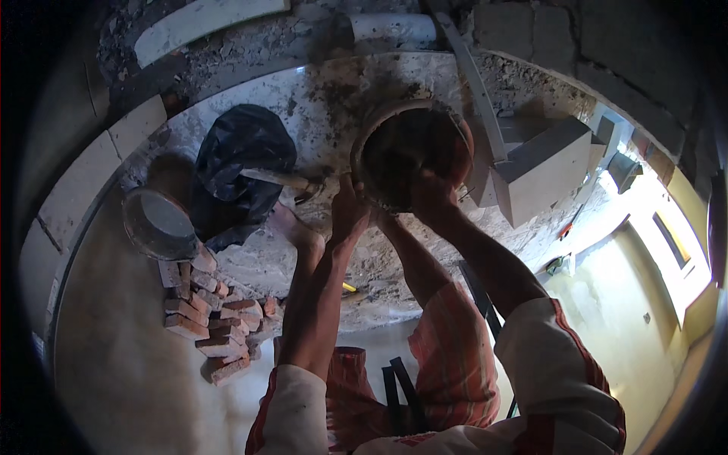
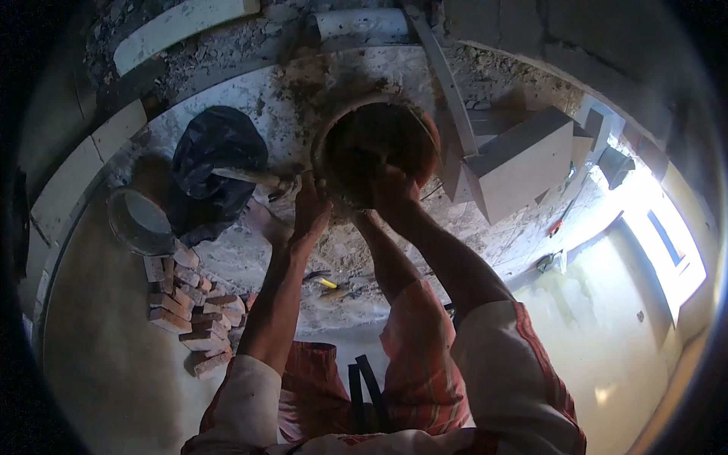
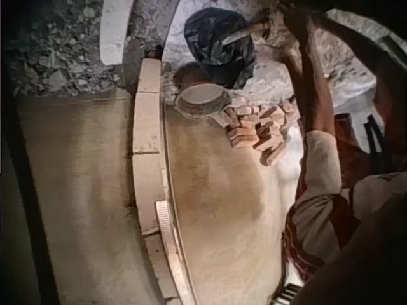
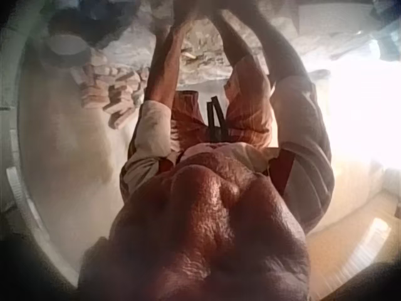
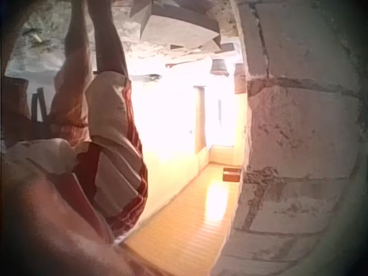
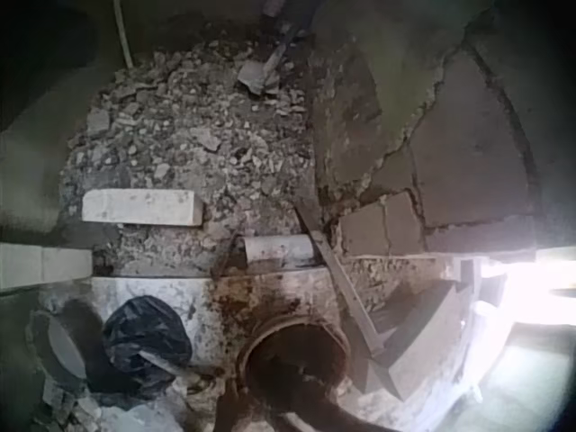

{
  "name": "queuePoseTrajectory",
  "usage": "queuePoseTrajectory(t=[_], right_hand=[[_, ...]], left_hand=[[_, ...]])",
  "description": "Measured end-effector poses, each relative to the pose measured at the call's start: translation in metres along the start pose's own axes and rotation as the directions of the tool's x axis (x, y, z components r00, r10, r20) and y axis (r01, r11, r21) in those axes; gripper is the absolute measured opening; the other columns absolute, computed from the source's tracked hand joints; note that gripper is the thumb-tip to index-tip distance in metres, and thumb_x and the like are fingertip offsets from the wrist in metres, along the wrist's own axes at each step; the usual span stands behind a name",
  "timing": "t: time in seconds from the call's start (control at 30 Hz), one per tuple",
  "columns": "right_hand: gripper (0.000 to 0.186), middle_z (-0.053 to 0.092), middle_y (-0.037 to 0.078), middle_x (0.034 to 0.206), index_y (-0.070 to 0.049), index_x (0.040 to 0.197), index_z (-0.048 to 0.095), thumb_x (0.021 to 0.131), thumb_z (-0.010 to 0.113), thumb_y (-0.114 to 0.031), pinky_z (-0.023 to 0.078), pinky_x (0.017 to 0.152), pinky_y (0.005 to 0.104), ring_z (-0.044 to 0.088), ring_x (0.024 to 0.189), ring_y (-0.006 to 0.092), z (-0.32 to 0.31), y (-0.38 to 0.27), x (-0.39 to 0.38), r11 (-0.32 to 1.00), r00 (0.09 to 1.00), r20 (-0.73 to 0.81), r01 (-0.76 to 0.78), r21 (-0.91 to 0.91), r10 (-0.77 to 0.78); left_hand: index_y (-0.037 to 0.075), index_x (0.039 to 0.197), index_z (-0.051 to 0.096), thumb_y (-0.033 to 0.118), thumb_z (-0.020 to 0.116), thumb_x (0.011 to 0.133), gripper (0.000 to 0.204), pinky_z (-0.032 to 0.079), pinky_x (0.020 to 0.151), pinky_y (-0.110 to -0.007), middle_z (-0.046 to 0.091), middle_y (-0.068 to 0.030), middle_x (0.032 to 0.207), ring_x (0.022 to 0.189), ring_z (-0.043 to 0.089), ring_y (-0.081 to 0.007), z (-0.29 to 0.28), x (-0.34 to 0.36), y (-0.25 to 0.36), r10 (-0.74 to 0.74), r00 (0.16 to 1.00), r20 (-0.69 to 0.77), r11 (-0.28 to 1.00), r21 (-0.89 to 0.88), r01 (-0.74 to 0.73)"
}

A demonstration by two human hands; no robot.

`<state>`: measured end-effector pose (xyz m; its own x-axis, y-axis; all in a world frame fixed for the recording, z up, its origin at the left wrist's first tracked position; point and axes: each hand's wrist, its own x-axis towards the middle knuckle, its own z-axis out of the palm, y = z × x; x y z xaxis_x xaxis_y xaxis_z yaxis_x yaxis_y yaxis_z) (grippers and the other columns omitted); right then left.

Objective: The person mixes cement inside a bucket using a trowel, then scoops the mortar and applies it onto the seams of a lightweight concrete block structure to seal the joints.

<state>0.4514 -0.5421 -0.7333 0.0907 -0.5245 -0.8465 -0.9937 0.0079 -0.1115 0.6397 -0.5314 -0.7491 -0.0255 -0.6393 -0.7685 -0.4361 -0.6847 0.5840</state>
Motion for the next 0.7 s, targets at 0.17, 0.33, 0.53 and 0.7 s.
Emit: queuePoseTrajectory(t=[0.17, 0.33, 0.53, 0.7], right_hand=[[0.041, 0.061, 0.02, 0.098, -0.001, 0.112, 0.049, 0.074, 0.059, -0.013, 0.051, 0.073, 0.0503, 0.064, 0.092, 0.0364, -0.032, -0.006, -0.034, 0.996, 0.975, 0.222, -0.025, 0.088, 0.005], [0.045, 0.063, 0.023, 0.096, 0.001, 0.116, 0.048, 0.075, 0.059, -0.016, 0.052, 0.075, 0.0453, 0.064, 0.091, 0.0348, -0.094, -0.016, -0.006, 0.928, 0.948, 0.149, -0.307, 0.213, 0.28], [0.038, 0.061, 0.021, 0.102, 0.005, 0.105, 0.053, 0.076, 0.06, -0.019, 0.055, 0.067, 0.0428, 0.067, 0.085, 0.0316, -0.011, -0.016, -0.024, 0.969, 0.999, 0.013, -0.044, -0.244, 0.048], [0.042, 0.062, 0.023, 0.093, -0.001, 0.112, 0.047, 0.072, 0.054, -0.01, 0.05, 0.075, 0.0495, 0.064, 0.088, 0.0386, -0.099, -0.01, -0.062, 0.974, 0.957, 0.272, -0.147, 0.172, 0.097]], left_hand=[[0.005, 0.112, 0.037, 0.011, 0.04, 0.093, 0.021, 0.043, 0.059, -0.05, 0.059, -0.0259, 0.085, 0.075, 0.058, -0.0461, -0.007, 0.005, -0.007, -0.168, 0.984, 0.063, 0.979, -0.102, 0.174], [0.003, 0.117, 0.035, 0.013, 0.042, 0.093, 0.027, 0.043, 0.058, -0.051, 0.059, -0.0286, 0.084, 0.074, 0.058, -0.0463, -0.004, 0.006, -0.017, -0.004, 1.0, 0.018, 0.997, 0.08, 0.003], [-0.003, 0.122, 0.034, 0.017, 0.052, 0.089, 0.043, 0.045, 0.063, -0.049, 0.056, -0.0325, 0.095, 0.082, 0.058, -0.0459, -0.001, 0.007, -0.007, -0.058, 0.995, 0.08, 0.997, 0.049, 0.054], [0.0, 0.114, 0.043, 0.031, 0.062, 0.084, 0.047, 0.046, 0.074, -0.046, 0.059, -0.0255, 0.099, 0.091, 0.06, -0.0391, -0.032, 0.025, -0.022, 0.031, 0.994, 0.104, 0.999, 0.011, -0.032]])
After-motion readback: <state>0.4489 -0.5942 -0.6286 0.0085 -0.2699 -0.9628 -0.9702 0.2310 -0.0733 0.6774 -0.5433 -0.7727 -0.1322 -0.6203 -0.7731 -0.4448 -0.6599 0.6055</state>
